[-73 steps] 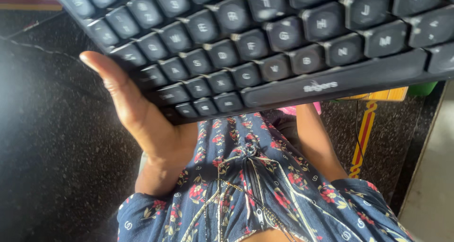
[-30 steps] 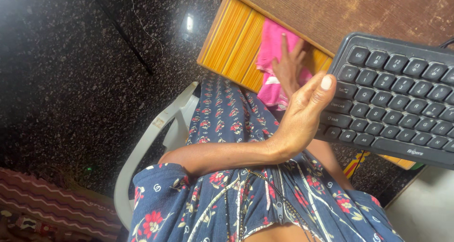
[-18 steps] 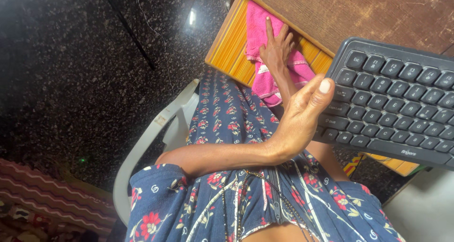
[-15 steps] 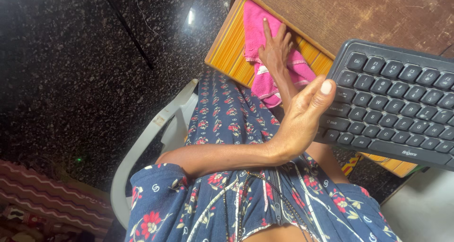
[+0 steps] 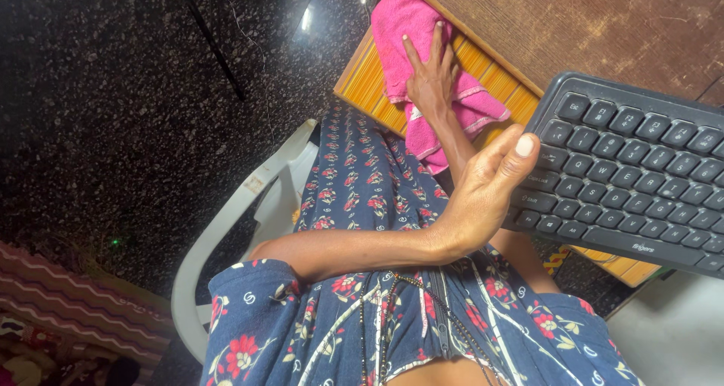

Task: The person picks up a keyboard from a wooden desk, wipes the desk surface and the keyboard with a pink cloth, and then wipes the desk again.

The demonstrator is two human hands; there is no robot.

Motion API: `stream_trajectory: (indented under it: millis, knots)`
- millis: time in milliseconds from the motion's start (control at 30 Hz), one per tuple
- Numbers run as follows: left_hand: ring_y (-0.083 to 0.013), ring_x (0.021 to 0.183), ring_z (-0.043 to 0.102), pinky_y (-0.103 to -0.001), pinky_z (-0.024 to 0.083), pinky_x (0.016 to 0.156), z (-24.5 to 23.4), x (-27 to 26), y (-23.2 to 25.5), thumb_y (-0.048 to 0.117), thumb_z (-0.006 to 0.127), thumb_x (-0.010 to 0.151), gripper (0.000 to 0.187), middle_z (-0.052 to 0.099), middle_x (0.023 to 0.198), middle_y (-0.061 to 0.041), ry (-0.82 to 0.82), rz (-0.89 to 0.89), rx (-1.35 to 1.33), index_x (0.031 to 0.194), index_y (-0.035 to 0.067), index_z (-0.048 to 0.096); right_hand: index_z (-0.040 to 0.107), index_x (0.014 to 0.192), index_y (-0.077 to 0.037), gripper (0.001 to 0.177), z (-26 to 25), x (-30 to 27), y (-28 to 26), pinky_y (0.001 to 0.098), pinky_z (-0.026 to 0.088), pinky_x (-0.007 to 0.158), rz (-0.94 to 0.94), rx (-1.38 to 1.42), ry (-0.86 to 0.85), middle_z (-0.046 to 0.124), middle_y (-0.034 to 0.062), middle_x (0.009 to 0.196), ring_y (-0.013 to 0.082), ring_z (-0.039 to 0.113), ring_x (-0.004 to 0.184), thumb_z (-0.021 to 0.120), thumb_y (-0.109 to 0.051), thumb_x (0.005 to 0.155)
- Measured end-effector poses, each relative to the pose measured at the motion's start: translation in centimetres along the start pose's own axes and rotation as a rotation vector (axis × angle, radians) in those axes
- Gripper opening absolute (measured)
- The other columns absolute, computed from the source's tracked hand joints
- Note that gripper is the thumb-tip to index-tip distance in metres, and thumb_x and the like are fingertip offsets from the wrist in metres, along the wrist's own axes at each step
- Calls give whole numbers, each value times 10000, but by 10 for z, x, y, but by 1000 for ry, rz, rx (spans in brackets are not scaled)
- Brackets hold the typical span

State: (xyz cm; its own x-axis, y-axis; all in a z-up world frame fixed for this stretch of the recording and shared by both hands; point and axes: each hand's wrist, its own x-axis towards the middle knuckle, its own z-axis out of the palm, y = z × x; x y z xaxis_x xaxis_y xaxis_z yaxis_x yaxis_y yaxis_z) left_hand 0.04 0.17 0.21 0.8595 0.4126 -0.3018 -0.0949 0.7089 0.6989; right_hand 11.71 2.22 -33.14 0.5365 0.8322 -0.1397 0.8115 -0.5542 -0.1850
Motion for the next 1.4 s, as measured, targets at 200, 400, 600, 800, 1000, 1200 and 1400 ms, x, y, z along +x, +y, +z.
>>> stream_trajectory:
  millis: [200, 400, 600, 800, 1000, 1200, 1400]
  knots:
    - [-85, 1035, 475, -266, 426, 961, -2, -1, -7, 521, 428, 1141, 523, 515, 1021, 5, 20, -5, 25, 1134, 18, 574, 465, 1601, -380, 835, 3, -13, -9, 690, 453, 992, -55, 6, 22, 92, 204, 1687, 492, 350, 1389, 694, -101, 848]
    - [-83, 1041, 474, -267, 431, 961, 0, -3, -11, 514, 435, 1147, 515, 527, 1025, 5, 39, -6, 28, 1125, 20, 579, 445, 1601, -401, 863, -2, -26, -21, 667, 450, 1000, -87, -9, -16, 89, 197, 1690, 477, 351, 1384, 705, -95, 838]
    - [-88, 1059, 497, -271, 435, 982, 4, -3, -13, 528, 428, 1134, 539, 566, 1075, -1, 50, -18, 45, 1207, 20, 595, 433, 1580, -426, 868, -7, -37, -33, 599, 450, 993, -140, -26, -34, 110, 176, 1682, 463, 358, 1385, 735, -145, 816]
    - [-98, 1092, 527, -280, 447, 1010, 9, -3, -21, 530, 425, 1133, 573, 615, 1122, -17, 52, -20, 53, 1273, 4, 604, 425, 1600, -408, 820, -4, -45, -36, 603, 448, 975, -218, -25, -28, 84, 192, 1695, 473, 357, 1388, 690, -144, 871]
    - [-104, 1118, 531, -287, 444, 1033, 15, -4, -29, 522, 423, 1137, 575, 621, 1123, -24, 48, -23, 56, 1292, -4, 596, 512, 1539, -421, 805, -2, -60, -44, 590, 450, 1009, -274, 27, 1, 115, 152, 1706, 465, 356, 1417, 642, -56, 833]
    - [-107, 1123, 531, -290, 444, 1040, 18, -7, -38, 524, 425, 1144, 588, 626, 1126, -33, 50, -23, 79, 1271, -22, 603, 577, 1515, -398, 713, 4, -79, -44, 585, 448, 1004, -357, 76, 21, 155, 155, 1710, 467, 372, 1411, 633, -46, 897]
    - [-95, 1128, 516, -277, 425, 1030, 25, -8, -47, 533, 443, 1101, 611, 614, 1155, -15, 88, -44, 130, 1316, -22, 585, 597, 1463, -422, 671, 2, -111, -34, 552, 466, 1014, -357, 46, 12, 175, 116, 1709, 415, 406, 1404, 646, -77, 891]
